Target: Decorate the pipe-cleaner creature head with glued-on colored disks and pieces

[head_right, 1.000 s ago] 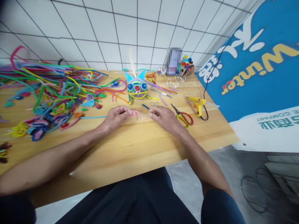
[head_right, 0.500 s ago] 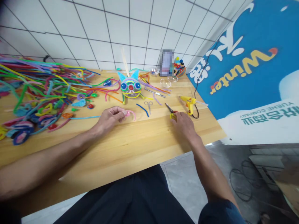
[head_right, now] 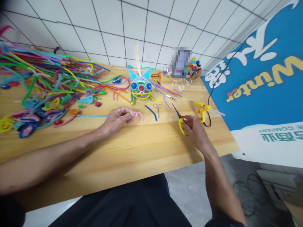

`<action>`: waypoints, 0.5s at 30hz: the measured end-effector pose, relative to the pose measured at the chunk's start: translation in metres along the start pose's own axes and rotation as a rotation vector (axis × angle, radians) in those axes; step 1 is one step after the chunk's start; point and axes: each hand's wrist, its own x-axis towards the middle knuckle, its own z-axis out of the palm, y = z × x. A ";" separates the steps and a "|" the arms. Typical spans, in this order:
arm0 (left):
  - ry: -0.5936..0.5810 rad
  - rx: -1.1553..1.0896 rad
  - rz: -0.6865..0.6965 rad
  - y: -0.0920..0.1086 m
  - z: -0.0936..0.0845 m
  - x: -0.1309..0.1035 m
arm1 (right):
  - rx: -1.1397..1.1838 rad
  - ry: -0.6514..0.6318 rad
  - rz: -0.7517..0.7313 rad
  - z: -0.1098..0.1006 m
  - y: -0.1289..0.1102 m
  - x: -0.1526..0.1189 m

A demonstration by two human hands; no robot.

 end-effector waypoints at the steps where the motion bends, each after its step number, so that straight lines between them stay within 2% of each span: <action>1: 0.004 -0.006 0.000 0.000 0.000 0.000 | 0.155 -0.057 0.006 0.000 -0.008 -0.004; 4: 0.026 -0.012 0.001 0.000 0.001 0.000 | 0.463 -0.348 0.065 0.008 -0.042 -0.014; 7: 0.063 0.021 0.017 0.002 0.002 0.000 | 0.568 -0.606 0.112 0.023 -0.077 -0.014; 10: 0.103 0.065 0.078 0.005 0.001 -0.001 | 0.606 -0.676 0.110 0.038 -0.099 -0.009; 15: 0.150 0.135 0.147 0.008 0.000 -0.001 | 0.643 -0.694 0.079 0.047 -0.113 -0.007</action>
